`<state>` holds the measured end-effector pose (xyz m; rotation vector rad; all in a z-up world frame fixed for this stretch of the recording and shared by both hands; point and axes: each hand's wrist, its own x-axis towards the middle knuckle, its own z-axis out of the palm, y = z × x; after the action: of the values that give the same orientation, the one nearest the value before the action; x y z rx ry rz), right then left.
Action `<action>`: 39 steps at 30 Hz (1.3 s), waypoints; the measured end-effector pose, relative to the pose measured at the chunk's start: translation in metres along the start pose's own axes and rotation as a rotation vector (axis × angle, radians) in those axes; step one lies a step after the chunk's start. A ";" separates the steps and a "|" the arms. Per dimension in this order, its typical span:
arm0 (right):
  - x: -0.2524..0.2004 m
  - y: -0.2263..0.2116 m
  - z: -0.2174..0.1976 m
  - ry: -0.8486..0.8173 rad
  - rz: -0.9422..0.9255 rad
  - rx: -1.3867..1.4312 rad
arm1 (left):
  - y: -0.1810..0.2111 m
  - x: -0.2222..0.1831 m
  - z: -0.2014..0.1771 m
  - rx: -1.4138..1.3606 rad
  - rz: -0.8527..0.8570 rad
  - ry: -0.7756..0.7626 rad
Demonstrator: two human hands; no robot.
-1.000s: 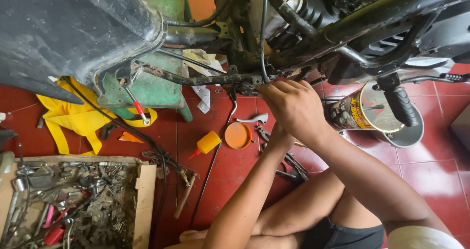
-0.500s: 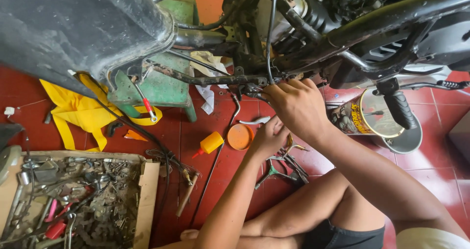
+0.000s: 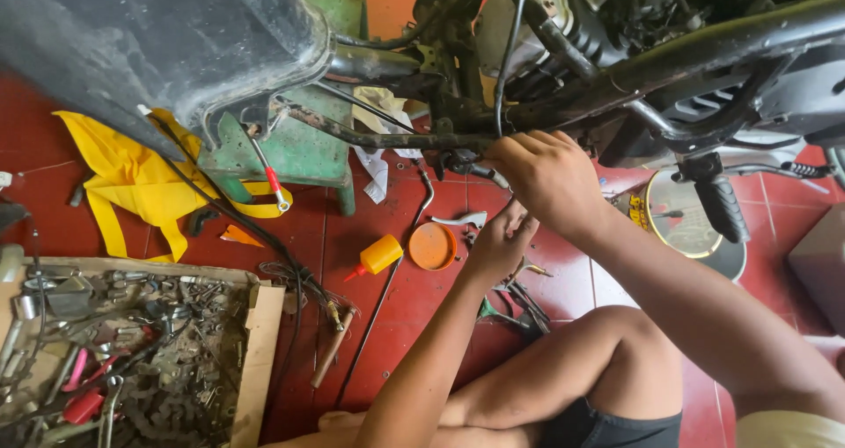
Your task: Organizing and connecting electrical wires and rubber hoses on the frame of a motorcycle during a repair or assembly process.
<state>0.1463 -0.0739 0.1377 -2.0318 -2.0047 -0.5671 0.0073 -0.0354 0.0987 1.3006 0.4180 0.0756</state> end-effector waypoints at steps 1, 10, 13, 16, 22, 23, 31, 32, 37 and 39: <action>-0.007 0.004 0.003 0.000 -0.011 -0.003 | -0.007 0.005 0.001 -0.006 0.008 0.006; -0.029 0.020 0.019 0.079 0.172 0.250 | -0.045 0.025 0.011 -0.017 0.058 -0.049; -0.030 0.017 0.028 0.126 0.235 0.307 | -0.041 0.027 0.015 -0.042 0.100 -0.059; -0.029 0.014 0.032 0.159 0.292 0.288 | -0.030 0.022 0.011 -0.049 0.083 -0.089; -0.003 0.010 0.004 -0.025 0.143 0.189 | -0.049 0.029 0.005 -0.081 0.089 -0.079; -0.002 0.009 0.003 -0.047 0.092 0.143 | -0.049 0.029 0.006 -0.067 0.098 -0.058; -0.009 0.009 0.002 -0.164 0.267 0.347 | -0.053 0.027 0.005 -0.125 0.139 -0.064; -0.013 0.007 0.001 -0.121 0.341 0.390 | -0.051 0.025 0.003 -0.119 0.120 -0.064; -0.036 0.002 0.013 -0.046 0.509 0.477 | -0.048 0.026 0.001 -0.036 0.038 -0.062; -0.049 -0.002 0.015 0.013 0.612 0.540 | -0.030 0.013 -0.004 0.004 0.043 -0.035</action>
<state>0.1461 -0.1119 0.1030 -2.0943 -1.2225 0.0830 0.0122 -0.0364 0.0664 1.3132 0.3605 0.0885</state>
